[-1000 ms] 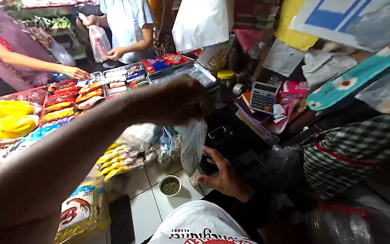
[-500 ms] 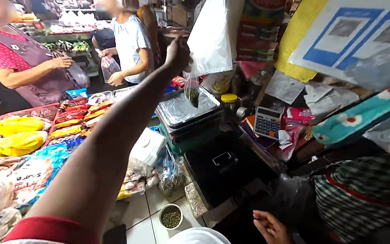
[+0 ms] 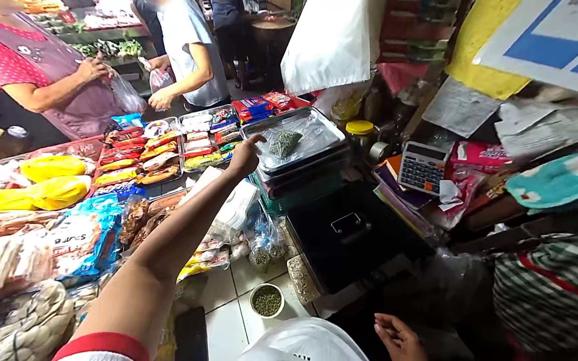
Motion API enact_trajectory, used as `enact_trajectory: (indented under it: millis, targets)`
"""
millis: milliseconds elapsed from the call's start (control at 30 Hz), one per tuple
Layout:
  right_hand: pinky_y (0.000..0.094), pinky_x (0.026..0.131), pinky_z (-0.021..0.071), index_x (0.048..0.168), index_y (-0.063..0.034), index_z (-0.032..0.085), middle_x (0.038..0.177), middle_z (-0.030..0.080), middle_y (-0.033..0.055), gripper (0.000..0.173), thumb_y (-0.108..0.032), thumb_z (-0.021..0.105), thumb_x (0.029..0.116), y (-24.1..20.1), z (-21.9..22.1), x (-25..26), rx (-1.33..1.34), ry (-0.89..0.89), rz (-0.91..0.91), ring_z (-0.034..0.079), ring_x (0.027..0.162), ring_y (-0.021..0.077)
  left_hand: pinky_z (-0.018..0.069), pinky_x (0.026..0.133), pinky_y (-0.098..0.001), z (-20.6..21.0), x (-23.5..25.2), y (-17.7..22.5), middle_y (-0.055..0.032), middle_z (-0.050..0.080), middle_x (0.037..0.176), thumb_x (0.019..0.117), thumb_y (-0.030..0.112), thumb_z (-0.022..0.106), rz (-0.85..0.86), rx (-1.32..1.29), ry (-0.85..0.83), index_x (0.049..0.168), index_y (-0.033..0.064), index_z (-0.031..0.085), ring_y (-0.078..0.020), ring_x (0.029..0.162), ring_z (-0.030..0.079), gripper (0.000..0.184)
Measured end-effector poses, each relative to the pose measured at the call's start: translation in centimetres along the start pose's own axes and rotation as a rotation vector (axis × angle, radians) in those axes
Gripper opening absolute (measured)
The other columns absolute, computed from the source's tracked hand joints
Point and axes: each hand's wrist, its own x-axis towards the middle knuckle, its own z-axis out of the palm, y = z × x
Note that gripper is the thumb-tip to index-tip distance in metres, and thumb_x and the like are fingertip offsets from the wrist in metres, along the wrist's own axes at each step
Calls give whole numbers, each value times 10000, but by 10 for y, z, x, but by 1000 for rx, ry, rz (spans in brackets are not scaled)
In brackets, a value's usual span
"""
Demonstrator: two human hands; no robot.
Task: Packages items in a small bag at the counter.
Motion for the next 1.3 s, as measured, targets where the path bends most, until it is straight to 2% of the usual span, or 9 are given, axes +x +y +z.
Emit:
enact_trajectory:
  millis: [100, 233, 633, 700, 800, 967, 1100, 1167, 1300]
  targets:
    - [451, 859, 607, 1179, 58, 702, 1132, 711, 238, 273, -83, 696, 945, -2, 9, 2, -42, -20, -40, 730, 975, 317, 442, 1073, -560, 2, -20, -22, -264, 610, 1312, 1005, 17, 568, 111, -131, -132, 1250, 5, 682, -407, 1256, 562, 271]
    - [457, 855, 607, 1179, 55, 704, 1146, 707, 241, 272, -69, 701, 937, -2, 10, 5, -61, -30, -55, 728, 979, 329, 518, 988, -585, 1, -47, -33, -243, 374, 1538, 698, 138, 945, 141, -280, -182, 1519, 121, 463, -405, 1402, 418, 952]
    - [474, 859, 605, 1178, 52, 708, 1157, 703, 239, 272, -86, 700, 944, 5, 1, -2, -83, -21, -59, 725, 983, 338, 580, 840, -586, 23, -63, -28, -281, 323, 1538, 567, 133, 1011, 81, -148, -23, 1550, 216, 407, -457, 1293, 506, 1157]
    - [470, 864, 602, 1180, 53, 709, 1154, 706, 239, 273, -89, 703, 947, 4, 2, -2, -95, -30, -61, 725, 983, 337, 581, 860, -571, 38, -54, -25, -340, 398, 1450, 663, 86, 954, 104, -91, -7, 1481, 140, 496, -483, 1205, 564, 939]
    - [469, 840, 599, 1163, 62, 711, 1127, 709, 248, 259, -70, 701, 941, -3, -4, 1, -111, -11, -116, 724, 953, 342, 509, 965, -570, 35, -17, -5, -330, 631, 1137, 900, -26, 674, 204, 66, 66, 1081, -99, 690, -466, 1083, 633, 195]
    - [462, 782, 611, 1132, 88, 708, 1068, 716, 258, 252, -64, 671, 934, -30, -29, 17, -101, 164, -315, 731, 882, 334, 476, 1020, -569, -59, 36, 90, -304, 666, 1133, 978, 11, 554, 319, 231, 193, 1012, -132, 684, -449, 1130, 639, 197]
    - [269, 690, 600, 1066, 50, 740, 997, 744, 178, 261, -145, 648, 919, -61, -40, 35, -55, 302, -521, 723, 782, 146, 435, 1063, -577, -145, 18, 155, -264, 661, 1210, 934, 47, 640, 325, 221, 215, 1168, -62, 667, -426, 1209, 593, 260]
    - [226, 732, 606, 1077, 73, 715, 1012, 742, 147, 261, -137, 643, 940, -83, -39, 44, 55, 241, -635, 722, 815, 87, 527, 959, -484, -179, -14, 172, -181, 700, 1145, 914, 69, 701, 340, 246, 85, 1240, -8, 667, -298, 1045, 671, 337]
    - [309, 897, 627, 1210, 16, 672, 1147, 738, 46, 299, -193, 651, 998, -161, -18, 59, 277, -90, -845, 728, 1022, 129, 530, 630, -220, -200, -106, 192, 30, 694, 835, 943, 146, 706, 264, 289, -228, 948, 113, 737, -30, 658, 623, 45]
